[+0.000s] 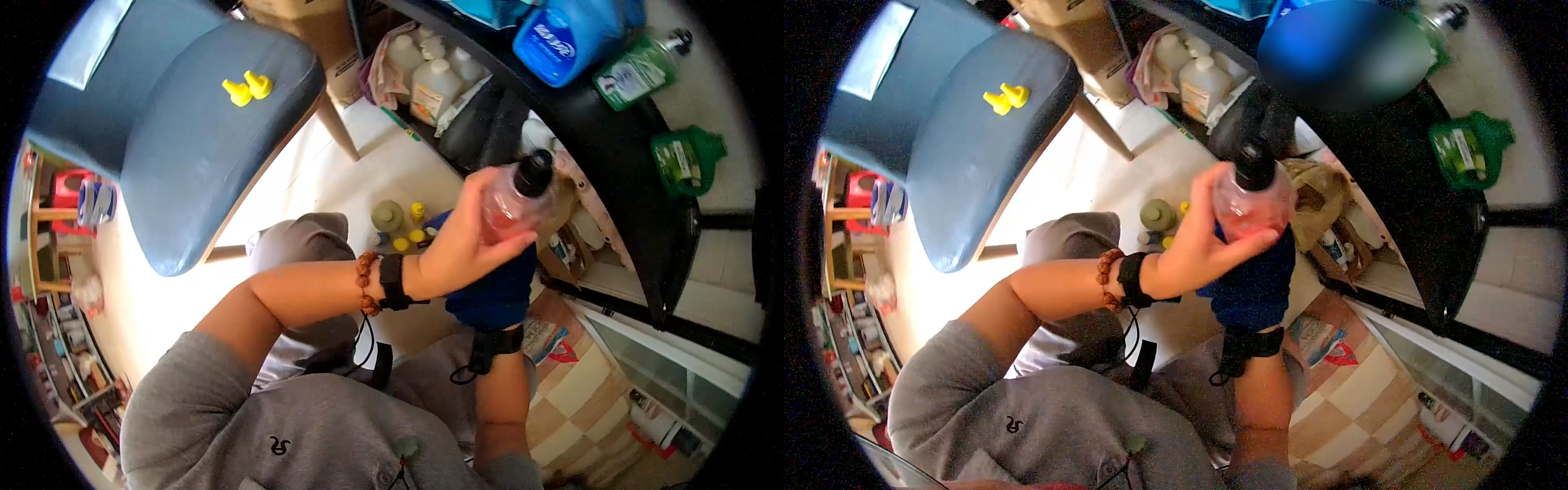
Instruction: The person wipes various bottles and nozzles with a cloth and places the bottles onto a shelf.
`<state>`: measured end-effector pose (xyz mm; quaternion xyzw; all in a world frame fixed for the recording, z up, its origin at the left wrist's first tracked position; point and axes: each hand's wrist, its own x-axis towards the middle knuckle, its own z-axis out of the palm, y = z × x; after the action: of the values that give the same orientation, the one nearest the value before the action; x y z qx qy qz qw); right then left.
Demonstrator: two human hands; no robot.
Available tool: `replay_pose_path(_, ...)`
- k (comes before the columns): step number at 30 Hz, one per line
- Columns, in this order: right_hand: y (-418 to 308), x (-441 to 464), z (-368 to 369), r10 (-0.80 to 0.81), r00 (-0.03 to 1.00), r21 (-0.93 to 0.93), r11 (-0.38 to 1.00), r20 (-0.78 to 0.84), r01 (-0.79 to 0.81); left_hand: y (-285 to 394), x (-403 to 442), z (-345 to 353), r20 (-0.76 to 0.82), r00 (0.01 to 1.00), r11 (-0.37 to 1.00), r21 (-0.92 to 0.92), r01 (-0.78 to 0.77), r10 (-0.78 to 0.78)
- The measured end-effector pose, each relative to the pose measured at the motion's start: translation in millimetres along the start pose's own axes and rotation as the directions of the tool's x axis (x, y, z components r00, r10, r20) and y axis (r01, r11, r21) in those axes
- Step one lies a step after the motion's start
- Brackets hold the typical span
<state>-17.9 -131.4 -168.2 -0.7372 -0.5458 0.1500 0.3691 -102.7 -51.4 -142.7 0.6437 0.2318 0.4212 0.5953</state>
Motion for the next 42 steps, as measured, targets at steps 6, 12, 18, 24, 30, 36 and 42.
replay_pose_path(6,8.8,-9.1,-11.5,-0.085,0.980,-0.372,0.916,0.181,0.148,-8.7,2.5,-9.4,0.097,0.988,0.991,0.039,-0.126,0.121)
replay_pose_path(12,18.0,-13.5,-17.8,-0.094,0.963,-0.558,0.799,0.251,0.223,-17.2,8.2,-7.7,0.216,0.951,0.969,-0.154,-0.191,0.222)
replay_pose_path(18,22.2,-15.3,-15.7,-0.096,0.965,-0.591,0.775,0.243,0.225,-21.2,3.8,-13.9,0.174,0.974,0.987,-0.098,-0.128,0.143)
replay_pose_path(24,19.7,-8.7,-9.1,-0.091,0.972,-0.513,0.836,0.217,0.193,-17.3,9.3,-22.1,0.194,0.968,0.987,-0.035,-0.157,0.161)
replay_pose_path(30,16.1,-0.8,-6.6,-0.097,0.968,-0.455,0.869,0.232,0.196,-19.4,15.5,-22.4,0.060,0.984,0.985,0.013,-0.170,0.169)
replay_pose_path(36,17.1,-0.9,-35.7,-0.079,0.938,-0.498,0.830,0.338,0.250,-9.2,14.8,-24.3,0.065,0.994,0.993,-0.077,-0.084,0.089)
replay_pose_path(42,30.4,-25.6,-59.2,0.044,0.966,-0.302,0.953,0.255,0.036,-20.8,11.6,-26.6,0.124,0.978,0.983,0.057,-0.175,0.167)
